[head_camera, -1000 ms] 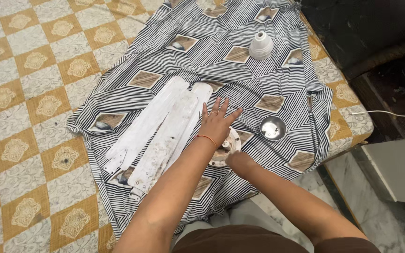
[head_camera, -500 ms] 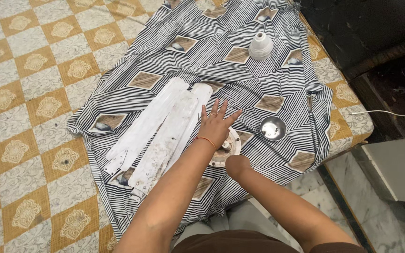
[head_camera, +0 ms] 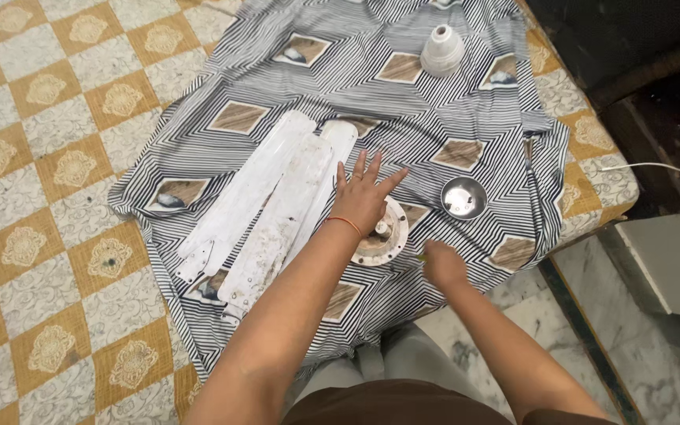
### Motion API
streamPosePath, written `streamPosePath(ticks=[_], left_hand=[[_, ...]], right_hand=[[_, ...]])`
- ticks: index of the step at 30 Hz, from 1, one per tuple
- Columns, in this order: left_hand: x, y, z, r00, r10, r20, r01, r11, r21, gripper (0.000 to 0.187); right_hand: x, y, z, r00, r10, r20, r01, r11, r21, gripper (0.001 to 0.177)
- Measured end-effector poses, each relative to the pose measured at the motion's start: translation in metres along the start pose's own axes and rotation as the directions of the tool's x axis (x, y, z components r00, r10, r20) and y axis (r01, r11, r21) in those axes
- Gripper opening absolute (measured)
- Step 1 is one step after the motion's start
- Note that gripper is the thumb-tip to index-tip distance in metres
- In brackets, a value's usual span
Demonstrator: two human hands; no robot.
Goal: The person disassembles and reassembles the central hub of an electric fan. They remove the top cap, unscrew and remove the central rod, place the cap aside, then reinsert the rod and tighten it back into place using a screwdriver.
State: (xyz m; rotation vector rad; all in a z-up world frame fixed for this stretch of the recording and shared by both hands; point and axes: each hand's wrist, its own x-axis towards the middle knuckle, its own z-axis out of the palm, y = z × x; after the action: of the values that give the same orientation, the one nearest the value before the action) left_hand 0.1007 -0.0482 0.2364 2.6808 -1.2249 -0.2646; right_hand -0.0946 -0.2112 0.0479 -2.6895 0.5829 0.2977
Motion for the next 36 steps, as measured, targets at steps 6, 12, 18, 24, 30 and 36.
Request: streamPosePath(ticks=[6, 12, 18, 24, 30, 36], left_hand=[[0.001, -0.002, 0.007, 0.999, -0.008, -0.054, 0.003, 0.995, -0.096, 0.077], [0.003, -0.001, 0.011, 0.996, 0.000, -0.091, -0.012, 0.992, -0.124, 0.073], [0.009, 0.000, 0.008, 0.991, 0.019, -0.131, -0.036, 0.991, -0.130, 0.069], [0.015, -0.004, 0.012, 0.988, 0.040, -0.148, -0.059, 0.991, -0.124, 0.065], [0.020, -0.009, 0.017, 0.984, 0.029, -0.173, -0.056, 0.987, -0.152, 0.063], [0.020, -0.013, 0.014, 0.987, 0.022, -0.160, -0.049, 0.985, -0.168, 0.063]], right_hand=[[0.015, 0.088, 0.065, 0.813, 0.537, 0.225, -0.544, 0.562, 0.623, 0.034], [0.009, 0.078, 0.085, 0.824, 0.560, -0.091, -0.336, 0.611, 0.717, 0.044], [-0.002, -0.002, 0.102, 0.981, 0.187, 0.054, -0.185, 0.818, 0.545, 0.033], [0.006, -0.043, 0.124, 0.952, 0.305, -0.036, -0.227, 0.779, 0.585, 0.038], [0.004, -0.032, 0.129, 0.960, 0.278, 0.024, -0.252, 0.827, 0.503, 0.019], [0.000, -0.022, 0.139, 0.829, 0.462, 0.314, -0.367, 0.027, 0.930, 0.012]])
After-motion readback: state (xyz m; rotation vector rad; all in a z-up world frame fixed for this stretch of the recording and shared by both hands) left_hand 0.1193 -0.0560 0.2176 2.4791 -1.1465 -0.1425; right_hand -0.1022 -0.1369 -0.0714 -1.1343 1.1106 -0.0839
